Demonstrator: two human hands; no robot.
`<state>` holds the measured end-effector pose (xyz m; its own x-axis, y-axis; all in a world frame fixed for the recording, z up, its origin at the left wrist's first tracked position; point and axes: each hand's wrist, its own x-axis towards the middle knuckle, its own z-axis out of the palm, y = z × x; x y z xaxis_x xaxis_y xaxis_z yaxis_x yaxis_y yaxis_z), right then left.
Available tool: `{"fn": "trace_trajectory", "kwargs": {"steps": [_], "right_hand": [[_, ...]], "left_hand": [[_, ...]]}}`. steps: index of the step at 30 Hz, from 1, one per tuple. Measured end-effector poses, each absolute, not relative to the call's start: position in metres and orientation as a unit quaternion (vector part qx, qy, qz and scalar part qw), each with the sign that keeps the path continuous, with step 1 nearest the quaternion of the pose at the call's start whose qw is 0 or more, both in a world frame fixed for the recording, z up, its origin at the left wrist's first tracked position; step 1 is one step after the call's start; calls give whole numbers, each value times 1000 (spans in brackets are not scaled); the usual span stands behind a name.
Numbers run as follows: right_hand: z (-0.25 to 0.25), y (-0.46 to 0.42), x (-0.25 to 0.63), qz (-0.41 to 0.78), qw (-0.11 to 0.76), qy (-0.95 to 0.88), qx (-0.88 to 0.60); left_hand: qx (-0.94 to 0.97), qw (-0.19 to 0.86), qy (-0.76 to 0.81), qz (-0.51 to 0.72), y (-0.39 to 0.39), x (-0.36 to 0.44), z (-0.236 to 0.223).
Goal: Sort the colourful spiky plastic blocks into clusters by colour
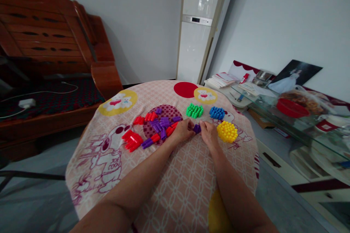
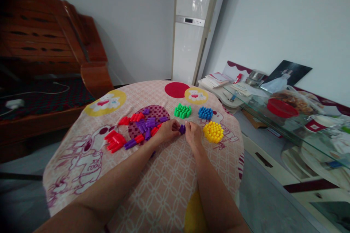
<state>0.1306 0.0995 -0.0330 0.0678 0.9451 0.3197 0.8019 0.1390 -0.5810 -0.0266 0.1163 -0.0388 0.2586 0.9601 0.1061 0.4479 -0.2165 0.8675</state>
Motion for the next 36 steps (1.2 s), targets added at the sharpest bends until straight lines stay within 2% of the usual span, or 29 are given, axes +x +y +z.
{"fn": "trace_trajectory", "kwargs": {"steps": [6,16,24,32,36], "right_hand": [[-30,95,125,111,323,-713,-613],[-39,97,122,-4,243,-743,-624],[-36,96,126,22,231,-765,-601],[-42,98,127,-1,230,-752,-617],[-43,101,133,-24,245,-713,-657]], "left_hand": [[721,351,490,342,116,-27,-37],[742,344,476,325,116,-28,-36],[771,334,447,308,118,-33,-37],[774,310,464,300,129,-75,-1],[750,233,533,316,135,-124,17]]}}
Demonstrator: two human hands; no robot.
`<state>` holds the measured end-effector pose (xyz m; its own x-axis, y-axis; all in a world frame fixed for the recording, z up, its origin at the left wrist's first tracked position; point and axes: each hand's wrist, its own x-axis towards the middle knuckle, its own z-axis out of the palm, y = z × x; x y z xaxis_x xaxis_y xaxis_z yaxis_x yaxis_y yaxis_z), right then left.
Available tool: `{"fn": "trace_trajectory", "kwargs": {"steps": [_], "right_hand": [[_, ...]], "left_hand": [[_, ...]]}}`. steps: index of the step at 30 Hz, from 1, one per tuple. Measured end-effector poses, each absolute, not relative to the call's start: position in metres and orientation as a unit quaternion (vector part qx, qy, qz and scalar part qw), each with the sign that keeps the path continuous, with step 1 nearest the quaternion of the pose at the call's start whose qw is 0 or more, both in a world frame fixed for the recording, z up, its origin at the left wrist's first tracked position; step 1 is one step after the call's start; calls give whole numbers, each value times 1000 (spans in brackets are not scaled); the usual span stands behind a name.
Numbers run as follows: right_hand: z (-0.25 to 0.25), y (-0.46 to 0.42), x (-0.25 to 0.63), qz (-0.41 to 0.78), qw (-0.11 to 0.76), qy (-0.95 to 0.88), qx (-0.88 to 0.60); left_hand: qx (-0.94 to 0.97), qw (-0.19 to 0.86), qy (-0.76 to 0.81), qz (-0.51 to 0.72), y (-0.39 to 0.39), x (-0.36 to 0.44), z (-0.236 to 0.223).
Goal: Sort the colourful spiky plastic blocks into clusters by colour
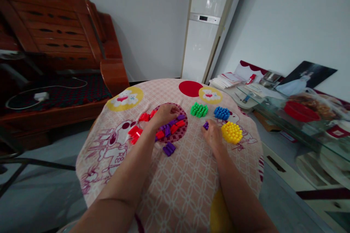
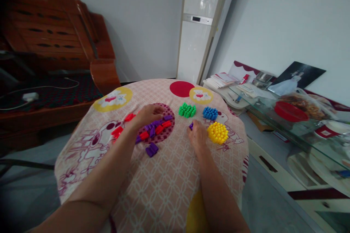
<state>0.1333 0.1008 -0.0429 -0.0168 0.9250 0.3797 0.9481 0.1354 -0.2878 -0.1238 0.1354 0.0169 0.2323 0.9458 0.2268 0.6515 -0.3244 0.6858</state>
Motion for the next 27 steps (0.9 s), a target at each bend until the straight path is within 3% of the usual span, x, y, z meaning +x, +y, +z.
{"fn": "trace_trajectory", "kwargs": {"steps": [6,13,27], "right_hand": [[-43,105,140,-37,239,-691,-681],[-43,105,140,-33,214,-697,-684],[-47,110,147,-19,315,-688,-654]], "left_hand": [[742,176,604,232,141,-171,16],[763,180,594,179,145,-153,0],[786,241,508,259,123,-80,17]]}}
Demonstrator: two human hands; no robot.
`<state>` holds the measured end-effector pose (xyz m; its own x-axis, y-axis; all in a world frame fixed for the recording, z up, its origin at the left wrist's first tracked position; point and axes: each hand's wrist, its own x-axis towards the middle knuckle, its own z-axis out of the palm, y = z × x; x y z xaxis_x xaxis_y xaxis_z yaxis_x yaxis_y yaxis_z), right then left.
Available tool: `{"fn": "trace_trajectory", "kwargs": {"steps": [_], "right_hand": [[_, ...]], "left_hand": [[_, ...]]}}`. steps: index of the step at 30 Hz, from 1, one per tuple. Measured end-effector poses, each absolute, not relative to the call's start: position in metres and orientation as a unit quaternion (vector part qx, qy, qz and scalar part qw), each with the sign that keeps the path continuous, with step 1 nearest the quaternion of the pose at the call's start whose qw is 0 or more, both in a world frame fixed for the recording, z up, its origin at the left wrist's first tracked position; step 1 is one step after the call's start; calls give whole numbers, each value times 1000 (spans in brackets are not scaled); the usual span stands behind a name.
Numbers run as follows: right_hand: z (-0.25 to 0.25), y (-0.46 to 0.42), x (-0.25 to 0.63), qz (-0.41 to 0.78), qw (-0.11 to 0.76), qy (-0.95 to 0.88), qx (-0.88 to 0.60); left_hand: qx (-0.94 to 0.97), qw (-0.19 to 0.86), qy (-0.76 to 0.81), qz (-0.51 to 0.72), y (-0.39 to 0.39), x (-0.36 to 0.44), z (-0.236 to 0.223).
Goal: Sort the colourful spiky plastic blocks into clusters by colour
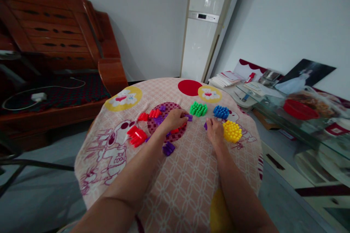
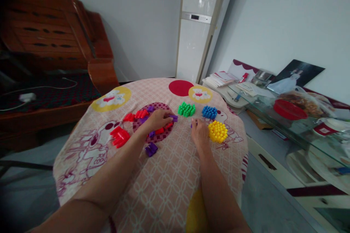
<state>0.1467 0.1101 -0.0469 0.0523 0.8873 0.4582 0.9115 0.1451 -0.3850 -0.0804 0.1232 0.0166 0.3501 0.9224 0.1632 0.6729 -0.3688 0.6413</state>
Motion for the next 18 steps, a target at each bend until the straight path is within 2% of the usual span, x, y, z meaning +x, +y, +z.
{"fn": "trace_trajectory", "kwargs": {"steps": [3,7,11,18], "right_hand": [[-48,113,149,-15,333,-664,-669],[-50,117,153,2,344,-647,-681],[-50,118,154,9,356,-640,-681],[-49,119,154,7,359,-634,-685]], "left_hand": [[777,297,493,257,113,-45,8],[764,296,511,259,108,-13,-10],[744,338,513,263,108,-4,-23],[755,298,522,263,104,2,-24]]}}
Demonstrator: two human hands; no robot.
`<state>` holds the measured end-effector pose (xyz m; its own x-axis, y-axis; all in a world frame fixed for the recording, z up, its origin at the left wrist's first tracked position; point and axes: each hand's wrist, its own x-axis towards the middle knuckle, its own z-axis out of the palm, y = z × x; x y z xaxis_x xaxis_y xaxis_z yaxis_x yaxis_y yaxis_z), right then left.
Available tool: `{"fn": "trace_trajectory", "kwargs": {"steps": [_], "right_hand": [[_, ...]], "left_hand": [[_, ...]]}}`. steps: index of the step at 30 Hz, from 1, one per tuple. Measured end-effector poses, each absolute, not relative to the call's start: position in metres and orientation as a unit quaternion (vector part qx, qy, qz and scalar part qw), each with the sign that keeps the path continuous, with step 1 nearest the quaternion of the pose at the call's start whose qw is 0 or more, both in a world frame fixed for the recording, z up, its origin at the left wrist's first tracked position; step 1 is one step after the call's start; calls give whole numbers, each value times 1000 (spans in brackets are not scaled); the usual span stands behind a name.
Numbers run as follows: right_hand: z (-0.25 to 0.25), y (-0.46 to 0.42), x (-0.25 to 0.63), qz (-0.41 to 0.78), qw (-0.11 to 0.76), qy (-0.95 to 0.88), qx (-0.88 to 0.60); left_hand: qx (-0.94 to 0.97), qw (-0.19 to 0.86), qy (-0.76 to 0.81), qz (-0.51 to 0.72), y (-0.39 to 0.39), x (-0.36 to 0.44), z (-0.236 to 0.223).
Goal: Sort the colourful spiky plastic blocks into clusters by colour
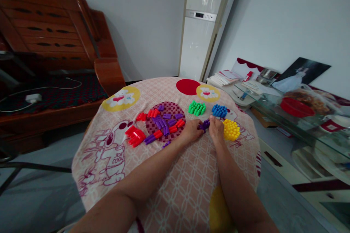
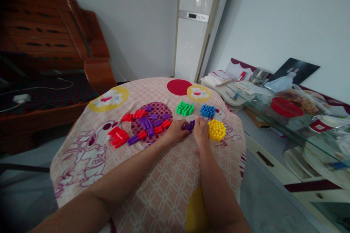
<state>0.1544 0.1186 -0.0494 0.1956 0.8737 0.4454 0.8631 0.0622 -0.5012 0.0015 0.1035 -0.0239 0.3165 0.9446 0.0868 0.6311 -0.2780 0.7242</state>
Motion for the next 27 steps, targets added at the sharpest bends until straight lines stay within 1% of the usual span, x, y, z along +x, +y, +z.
{"fn": "trace_trajectory", "kwargs": {"steps": [4,7,14,21,27], "right_hand": [[-51,119,155,16,364,-634,-682],[-51,120,156,18,364,-636,-680],[-49,120,155,11,352,-642,-682],[-50,120,156,6,340,-647,-683],[-48,119,154,18,343,-636,-691]], "left_hand": [[754,240,545,278,107,2,-21],[761,202,557,264,110,4,-20],[763,269,521,271,112,10,-28],[747,301,527,272,110,2,-23],[745,317,517,278,110,7,-28]]}}
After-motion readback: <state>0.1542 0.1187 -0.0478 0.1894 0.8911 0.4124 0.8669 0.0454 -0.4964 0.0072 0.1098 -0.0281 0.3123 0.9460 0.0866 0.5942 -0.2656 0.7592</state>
